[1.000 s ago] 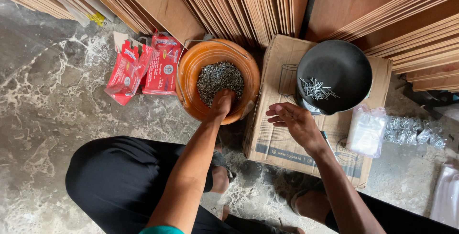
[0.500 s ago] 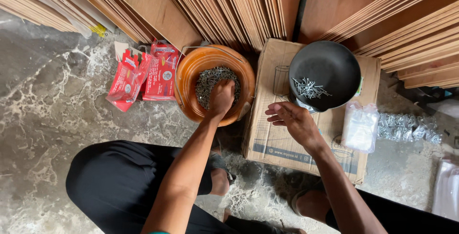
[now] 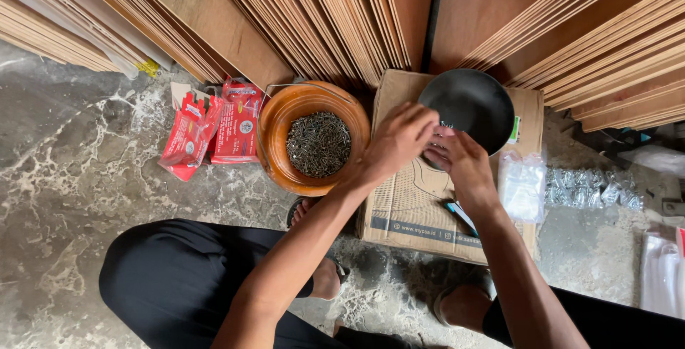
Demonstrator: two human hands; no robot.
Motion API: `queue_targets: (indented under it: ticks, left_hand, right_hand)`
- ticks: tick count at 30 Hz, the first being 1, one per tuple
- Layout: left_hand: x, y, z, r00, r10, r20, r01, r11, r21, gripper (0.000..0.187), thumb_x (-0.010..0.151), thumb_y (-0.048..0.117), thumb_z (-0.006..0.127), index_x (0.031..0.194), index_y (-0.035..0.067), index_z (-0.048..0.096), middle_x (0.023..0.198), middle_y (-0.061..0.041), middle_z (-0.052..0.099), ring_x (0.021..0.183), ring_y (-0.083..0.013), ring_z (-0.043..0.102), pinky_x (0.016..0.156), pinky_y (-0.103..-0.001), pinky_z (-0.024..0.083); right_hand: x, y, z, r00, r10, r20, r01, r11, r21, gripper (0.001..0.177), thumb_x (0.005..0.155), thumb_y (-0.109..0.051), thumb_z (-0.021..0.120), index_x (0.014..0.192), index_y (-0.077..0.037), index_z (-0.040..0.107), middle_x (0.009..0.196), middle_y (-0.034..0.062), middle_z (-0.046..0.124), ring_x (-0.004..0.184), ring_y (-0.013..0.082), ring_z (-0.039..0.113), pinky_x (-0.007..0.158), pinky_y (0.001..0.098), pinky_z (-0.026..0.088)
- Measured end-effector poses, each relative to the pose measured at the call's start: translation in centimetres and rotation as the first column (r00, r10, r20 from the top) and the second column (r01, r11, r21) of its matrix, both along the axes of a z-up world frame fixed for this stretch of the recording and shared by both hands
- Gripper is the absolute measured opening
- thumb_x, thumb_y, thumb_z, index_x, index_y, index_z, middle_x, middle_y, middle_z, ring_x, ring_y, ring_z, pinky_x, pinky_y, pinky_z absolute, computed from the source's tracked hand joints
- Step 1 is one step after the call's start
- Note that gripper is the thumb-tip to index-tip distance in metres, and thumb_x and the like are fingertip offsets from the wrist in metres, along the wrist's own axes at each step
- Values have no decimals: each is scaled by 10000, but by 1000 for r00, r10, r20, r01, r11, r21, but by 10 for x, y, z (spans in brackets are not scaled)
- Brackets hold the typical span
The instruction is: The person sits on the floor and repeatedly picks nails from an orange bucket with their left hand, then transfers them into a black bowl placed on a cardboard box. The action is continuous and repetitive throughout the clip.
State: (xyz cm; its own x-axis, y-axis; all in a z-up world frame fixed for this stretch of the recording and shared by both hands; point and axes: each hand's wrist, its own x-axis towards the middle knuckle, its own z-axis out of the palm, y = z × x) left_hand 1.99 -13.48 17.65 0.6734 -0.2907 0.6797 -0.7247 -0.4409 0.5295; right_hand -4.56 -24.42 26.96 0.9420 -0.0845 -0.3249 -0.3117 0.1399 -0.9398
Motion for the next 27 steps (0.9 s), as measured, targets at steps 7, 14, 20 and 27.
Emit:
queue_targets:
  ticks: [7, 14, 20, 27]
  left_hand:
    - [-21, -7, 23, 994, -66, -92, 80, 984, 158, 50, 820, 116, 585, 868, 132, 587, 757, -40, 532, 754, -214, 550, 690, -342, 447]
    - [0, 18, 8, 966, 29, -257, -29, 1000, 4, 139, 898, 172, 517, 982, 106, 607, 822, -89, 559, 800, -260, 569, 709, -354, 469]
    - [8, 75, -60, 729, 283, -624, -279, 954, 106, 166, 917, 207, 488, 965, 99, 605, 826, -109, 584, 809, -280, 596, 719, -375, 479]
    - [-5, 130, -169, 455, 355, -817, -287, 927, 243, 169, 857, 93, 485, 922, 46, 634, 820, -163, 615, 812, -341, 615, 676, -432, 477]
  right_hand:
    - [22, -42, -56, 984, -54, -170, 104, 949, 299, 379, 965, -324, 418, 953, 9, 598, 895, 147, 645, 847, 212, 661, 850, 358, 537]
    - [19, -34, -34, 985, -125, -117, 146, 971, 191, 417, 961, -292, 428, 1077, 98, 518, 1045, 278, 581, 992, 330, 611, 897, 397, 504]
    - [23, -30, -33, 994, -101, -44, 103, 994, 47, 438, 967, -305, 406, 1174, 77, 463, 1187, 293, 475, 1113, 405, 499, 940, 467, 430]
    - [22, -21, -28, 993, -106, -53, 106, 994, -11, 420, 954, -307, 445, 1185, 42, 482, 1251, 272, 419, 1174, 462, 410, 927, 513, 415]
